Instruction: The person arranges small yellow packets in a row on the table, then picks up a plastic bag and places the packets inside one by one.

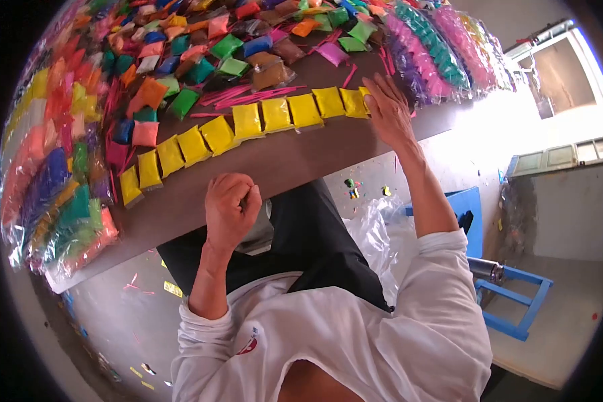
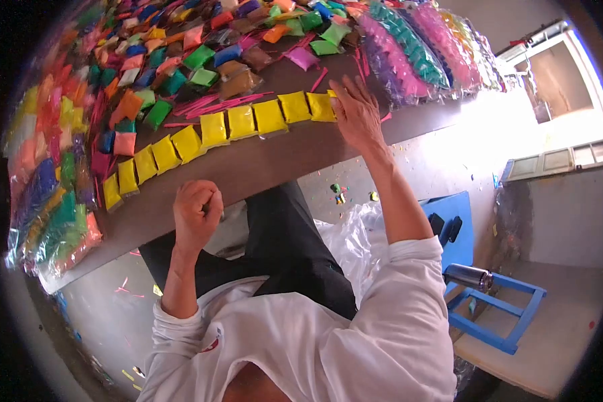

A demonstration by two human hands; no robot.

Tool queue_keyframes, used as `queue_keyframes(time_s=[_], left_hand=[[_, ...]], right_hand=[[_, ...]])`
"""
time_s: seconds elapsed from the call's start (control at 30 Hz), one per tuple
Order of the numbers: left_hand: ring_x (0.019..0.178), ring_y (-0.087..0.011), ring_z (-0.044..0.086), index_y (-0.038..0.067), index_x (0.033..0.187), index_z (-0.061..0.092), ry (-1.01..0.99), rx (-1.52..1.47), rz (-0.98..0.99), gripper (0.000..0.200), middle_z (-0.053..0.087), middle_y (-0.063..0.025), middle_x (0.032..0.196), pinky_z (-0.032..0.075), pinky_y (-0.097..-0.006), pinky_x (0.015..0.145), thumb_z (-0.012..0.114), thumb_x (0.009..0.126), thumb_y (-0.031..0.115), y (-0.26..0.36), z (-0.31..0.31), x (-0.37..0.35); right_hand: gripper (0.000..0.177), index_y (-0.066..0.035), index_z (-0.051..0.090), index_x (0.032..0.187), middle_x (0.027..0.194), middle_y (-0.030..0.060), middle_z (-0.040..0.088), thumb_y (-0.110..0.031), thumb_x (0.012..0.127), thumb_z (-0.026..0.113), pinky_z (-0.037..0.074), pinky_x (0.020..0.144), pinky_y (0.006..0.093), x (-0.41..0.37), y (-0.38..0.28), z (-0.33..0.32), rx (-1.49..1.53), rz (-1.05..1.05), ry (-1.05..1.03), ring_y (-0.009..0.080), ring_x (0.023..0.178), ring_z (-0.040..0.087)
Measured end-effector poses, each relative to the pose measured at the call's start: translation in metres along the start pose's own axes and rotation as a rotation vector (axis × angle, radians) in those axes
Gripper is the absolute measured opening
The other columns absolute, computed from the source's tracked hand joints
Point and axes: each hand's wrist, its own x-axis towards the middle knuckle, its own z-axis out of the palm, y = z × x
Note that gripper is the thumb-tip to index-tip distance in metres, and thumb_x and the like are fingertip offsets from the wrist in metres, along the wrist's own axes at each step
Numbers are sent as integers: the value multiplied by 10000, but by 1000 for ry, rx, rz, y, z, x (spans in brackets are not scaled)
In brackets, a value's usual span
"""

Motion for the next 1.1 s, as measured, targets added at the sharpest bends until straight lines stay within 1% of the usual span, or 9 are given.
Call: queue_keyframes(time_s=[0.1, 0.2, 0.33, 0.47, 0.53, 0.63, 0.77, 0.9, 1.1], left_hand=[[751, -260, 593, 25, 729, 594, -25, 5, 3, 76, 627, -88, 810, 461, -370, 710, 629, 796, 31, 1, -3, -2], [758, -265, 593, 26, 717, 590, -14, 0, 9, 79, 622, -81, 803, 459, -378, 709, 640, 779, 26, 1, -3, 0], [767, -273, 593, 26, 699, 580, 8, -4, 6, 97, 620, -78, 799, 457, -383, 713, 649, 767, 24, 0, -3, -1], [777, -275, 594, 26, 684, 569, 26, -11, 31, 114, 624, -75, 806, 455, -386, 715, 650, 765, 26, -2, -3, -2], [783, -275, 594, 28, 677, 565, 18, -17, 17, 122, 624, -72, 805, 452, -390, 714, 652, 763, 29, -3, -3, -3], [784, -277, 594, 33, 668, 560, 12, -17, 15, 131, 623, -73, 805, 448, -399, 709, 655, 759, 31, -4, -4, -4], [781, -286, 591, 35, 667, 557, 45, -34, 40, 134, 623, -76, 813, 447, -408, 704, 660, 752, 34, -6, -3, -5], [784, -292, 590, 36, 683, 564, 33, -31, 41, 121, 621, -81, 819, 452, -407, 714, 669, 742, 41, -9, -4, -6], [789, -292, 592, 39, 690, 581, 30, -30, 33, 104, 623, -80, 826, 454, -395, 726, 674, 735, 45, -7, -6, -8]], right_hand=[[389, -138, 537, 1346, 1436, 153, 464, -250, 976, 492, 310, 1110, 459, 10, -36, -9, 96, -109, 51, 353, 1364, 378], [382, -138, 544, 1336, 1427, 152, 473, -245, 973, 495, 307, 1110, 461, 9, -44, 21, 98, -117, -75, 356, 1350, 396], [379, -109, 545, 1327, 1432, 146, 467, -220, 967, 496, 308, 1105, 463, 8, -47, 26, 110, -89, -90, 356, 1351, 391], [381, -98, 544, 1325, 1432, 145, 465, -214, 964, 498, 311, 1099, 469, 16, -59, 16, 58, -145, -75, 349, 1359, 381], [382, -99, 546, 1322, 1425, 146, 471, -210, 959, 505, 312, 1099, 471, 19, -86, 5, 116, -211, -13, 349, 1358, 382], [386, -91, 545, 1317, 1414, 149, 479, -189, 944, 525, 317, 1098, 472, 21, -125, 7, 206, -302, -57, 352, 1354, 385], [393, -66, 529, 1323, 1391, 157, 493, -146, 938, 527, 326, 1095, 460, 8, -138, 33, 258, -313, -70, 346, 1339, 407], [376, -58, 546, 1305, 1372, 158, 510, -154, 942, 526, 341, 1087, 454, 14, -142, 25, 242, -306, -127, 343, 1333, 418], [359, -65, 583, 1265, 1362, 162, 516, -180, 925, 568, 361, 1071, 452, 33, -179, 5, 314, -390, -82, 343, 1317, 435]])
